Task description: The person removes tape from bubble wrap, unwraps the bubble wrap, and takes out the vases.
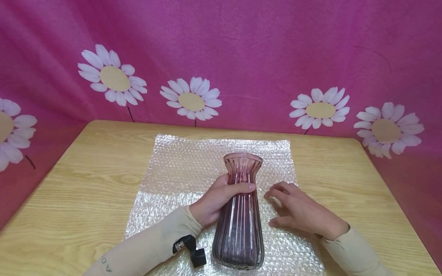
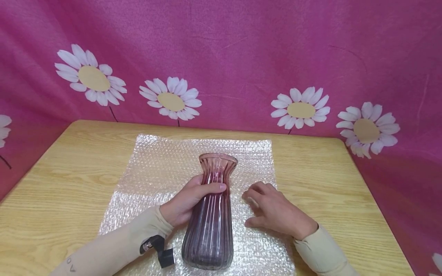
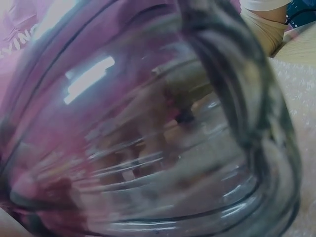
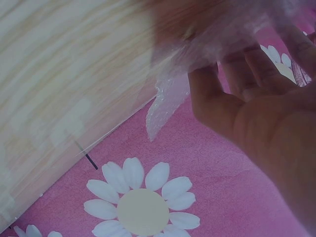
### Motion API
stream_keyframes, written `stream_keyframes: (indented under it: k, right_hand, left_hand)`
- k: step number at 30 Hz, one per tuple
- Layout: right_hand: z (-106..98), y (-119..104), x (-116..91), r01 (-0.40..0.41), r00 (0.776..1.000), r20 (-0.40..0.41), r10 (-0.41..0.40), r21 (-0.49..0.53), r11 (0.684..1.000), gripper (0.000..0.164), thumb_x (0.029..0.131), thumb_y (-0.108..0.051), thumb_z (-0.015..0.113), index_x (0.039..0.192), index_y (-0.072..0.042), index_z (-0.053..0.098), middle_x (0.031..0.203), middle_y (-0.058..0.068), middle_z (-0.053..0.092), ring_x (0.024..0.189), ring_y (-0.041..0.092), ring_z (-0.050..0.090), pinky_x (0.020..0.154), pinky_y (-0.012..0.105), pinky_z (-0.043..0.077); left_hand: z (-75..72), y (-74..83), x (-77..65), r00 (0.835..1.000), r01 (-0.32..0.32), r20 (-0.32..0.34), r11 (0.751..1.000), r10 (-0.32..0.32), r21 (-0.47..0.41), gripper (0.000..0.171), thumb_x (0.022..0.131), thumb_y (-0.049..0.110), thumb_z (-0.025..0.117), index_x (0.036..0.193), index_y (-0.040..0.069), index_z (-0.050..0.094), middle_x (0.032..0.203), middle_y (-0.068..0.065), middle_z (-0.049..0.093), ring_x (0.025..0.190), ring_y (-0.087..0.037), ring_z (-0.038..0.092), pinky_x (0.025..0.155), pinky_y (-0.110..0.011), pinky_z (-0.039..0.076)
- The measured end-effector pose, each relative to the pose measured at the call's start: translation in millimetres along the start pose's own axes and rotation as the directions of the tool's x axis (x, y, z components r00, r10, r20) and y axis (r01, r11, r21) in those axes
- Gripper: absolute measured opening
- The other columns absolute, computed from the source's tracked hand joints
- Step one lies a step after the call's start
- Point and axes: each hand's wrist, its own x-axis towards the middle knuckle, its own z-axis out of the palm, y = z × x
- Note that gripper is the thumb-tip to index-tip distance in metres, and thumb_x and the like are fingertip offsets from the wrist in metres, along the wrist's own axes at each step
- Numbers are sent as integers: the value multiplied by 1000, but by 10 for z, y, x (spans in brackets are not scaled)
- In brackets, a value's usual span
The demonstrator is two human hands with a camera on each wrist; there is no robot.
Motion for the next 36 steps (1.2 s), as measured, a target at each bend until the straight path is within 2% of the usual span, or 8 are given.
stream_keyframes:
  k: [13,20,36]
  right_hand:
    - [4,3,7,-14,1000,8,14,5,1000,60,78,-45,87,129,-21,67,134,4,62,120,23,59,101,50,58]
    - [3,8,10,-16,1000,13,16,9,1000,59,79,-46,87,129,-21,67,135,3,61,119,22,59,100,49,58]
    - [-8,2,9,-23,1000,20,23,15,1000,64,79,-47,86,133,-19,66,135,6,61,120,24,59,101,51,58]
  left_hand:
    - [42,-2,-34,999,-12,-31,1000,13,11,54,85,14,74,131,4,49,101,-6,67,82,-18,70,80,-34,65]
    - [75,16,-68,1000,-25,-3,1000,25,10,55,86,15,74,134,7,48,101,-5,66,81,-17,69,77,-35,65]
    - [110,49,-96,1000,-28,-10,998,29,49,57,85,15,74,134,6,47,103,-6,66,81,-17,69,76,-33,65]
